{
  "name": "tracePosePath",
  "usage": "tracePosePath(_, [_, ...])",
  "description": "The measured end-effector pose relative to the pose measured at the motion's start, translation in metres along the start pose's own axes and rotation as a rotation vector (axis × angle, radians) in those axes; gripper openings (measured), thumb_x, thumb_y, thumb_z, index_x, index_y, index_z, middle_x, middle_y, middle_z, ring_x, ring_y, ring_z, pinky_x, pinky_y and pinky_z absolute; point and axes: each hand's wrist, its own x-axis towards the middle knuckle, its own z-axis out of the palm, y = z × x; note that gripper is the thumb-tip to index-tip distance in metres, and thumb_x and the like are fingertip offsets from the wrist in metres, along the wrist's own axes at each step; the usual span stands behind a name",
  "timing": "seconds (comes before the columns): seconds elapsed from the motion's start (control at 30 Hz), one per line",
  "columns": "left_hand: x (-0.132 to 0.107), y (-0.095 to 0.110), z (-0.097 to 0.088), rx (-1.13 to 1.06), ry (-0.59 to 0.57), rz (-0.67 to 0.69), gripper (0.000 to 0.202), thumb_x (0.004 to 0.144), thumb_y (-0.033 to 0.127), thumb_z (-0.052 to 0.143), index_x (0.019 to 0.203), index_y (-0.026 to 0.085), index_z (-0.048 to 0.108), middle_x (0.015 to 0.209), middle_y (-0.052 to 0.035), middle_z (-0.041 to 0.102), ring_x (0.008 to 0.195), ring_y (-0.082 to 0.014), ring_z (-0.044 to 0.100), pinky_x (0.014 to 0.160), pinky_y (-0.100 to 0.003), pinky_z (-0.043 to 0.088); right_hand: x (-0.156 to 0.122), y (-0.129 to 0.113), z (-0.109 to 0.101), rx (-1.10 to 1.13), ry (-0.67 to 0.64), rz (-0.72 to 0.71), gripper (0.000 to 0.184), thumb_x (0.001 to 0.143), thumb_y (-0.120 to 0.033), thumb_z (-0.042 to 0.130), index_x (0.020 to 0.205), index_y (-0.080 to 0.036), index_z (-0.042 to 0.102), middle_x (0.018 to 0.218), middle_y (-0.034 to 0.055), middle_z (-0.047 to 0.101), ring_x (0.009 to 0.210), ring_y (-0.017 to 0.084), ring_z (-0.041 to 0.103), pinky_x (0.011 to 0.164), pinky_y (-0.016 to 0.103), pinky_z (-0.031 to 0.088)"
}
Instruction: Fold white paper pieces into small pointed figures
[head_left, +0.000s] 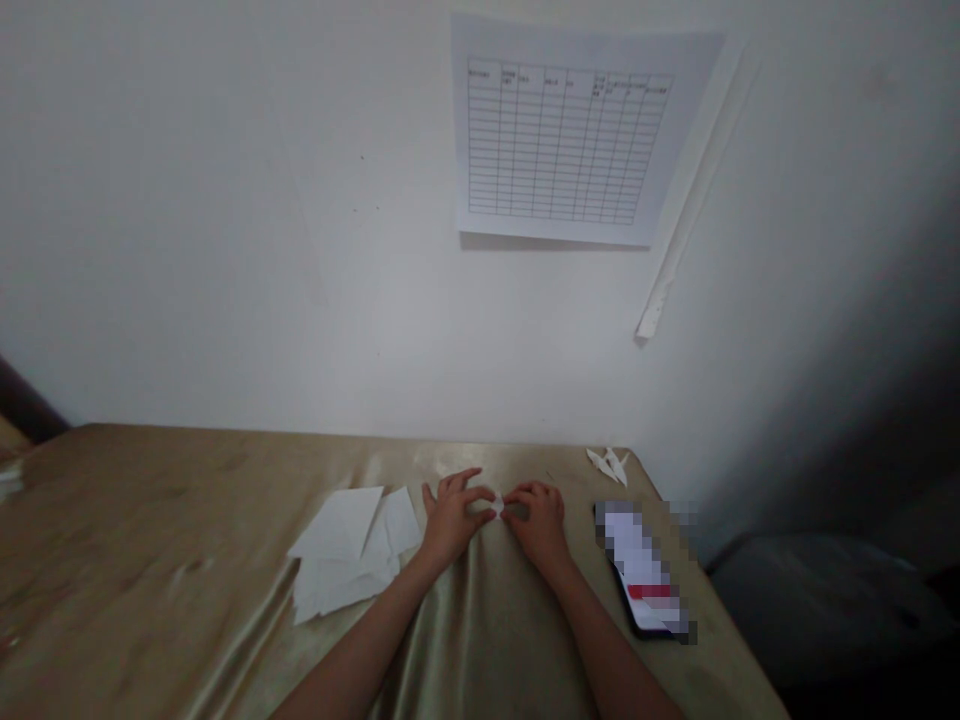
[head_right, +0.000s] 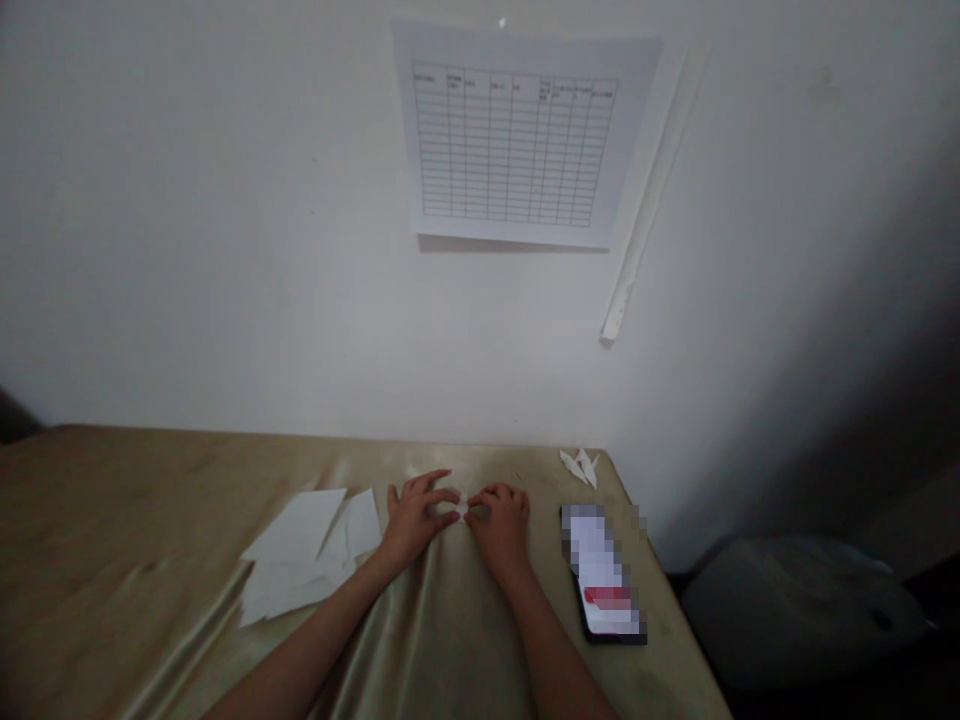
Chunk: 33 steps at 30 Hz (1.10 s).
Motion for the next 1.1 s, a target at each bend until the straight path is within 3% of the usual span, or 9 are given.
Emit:
tracePosePath(0.23, [0.0,0.001,-0.001,-0.001,-0.008,-0.018,0.017,0.081,0.027,0.076,0.093,0.039,0.077,0.143,0.0036,0.058,0.137,-0.0305,0.045,0.115,-0.073,0.008,0.002,-0.005,-0.005,0.051,-0.036,-0.117,0.013,0.079,-0.019,0.071,0.086,-0.028,0.076,0.108,0.0007,0.074,0.115,0.024,0.055,0.107,0.042,0.032])
tracePosePath(0.4, [0.0,0.002,-0.002,0.009,-0.026,-0.025,0.018,0.08,0.028,0.076,0.093,0.041,0.077,0.144,0.0037,0.057,0.138,-0.0303,0.043,0.116,-0.072,0.006,0.003,-0.006,-0.009,0.048,-0.082,-0.166,0.015,0.083,-0.02,0.065,0.087,-0.03,0.076,0.104,0.0,0.077,0.118,0.025,0.058,0.118,0.056,0.014])
tracePosePath(0.5, [0.001,0.002,-0.001,-0.009,-0.024,-0.039,0.016,0.081,0.029,0.076,0.093,0.039,0.077,0.143,0.003,0.059,0.137,-0.0302,0.044,0.116,-0.072,0.006,0.003,-0.004,-0.01,0.048,-0.081,-0.198,0.016,0.084,-0.021,0.064,0.088,-0.03,0.076,0.102,0.0003,0.077,0.121,0.024,0.058,0.119,0.058,0.007])
tracePosePath(0.73, [0.001,-0.001,0.0,-0.014,-0.007,-0.023,0.008,0.08,0.03,0.076,0.085,0.037,0.078,0.141,0.0038,0.06,0.136,-0.0297,0.045,0.115,-0.072,0.007,0.004,-0.003,-0.008,0.053,-0.083,-0.216,0.018,0.084,-0.02,0.063,0.092,-0.03,0.076,0.102,0.0012,0.078,0.124,0.024,0.058,0.119,0.06,0.008])
tracePosePath(1.1, [-0.001,0.002,-0.002,-0.009,-0.026,0.001,0.006,0.081,0.031,0.077,0.083,0.036,0.078,0.141,0.0033,0.061,0.136,-0.0304,0.044,0.116,-0.071,0.008,0.003,-0.005,-0.012,0.001,-0.098,-0.217,0.02,0.085,-0.019,0.061,0.09,-0.032,0.075,0.1,0.0018,0.078,0.126,0.025,0.059,0.116,0.07,-0.002])
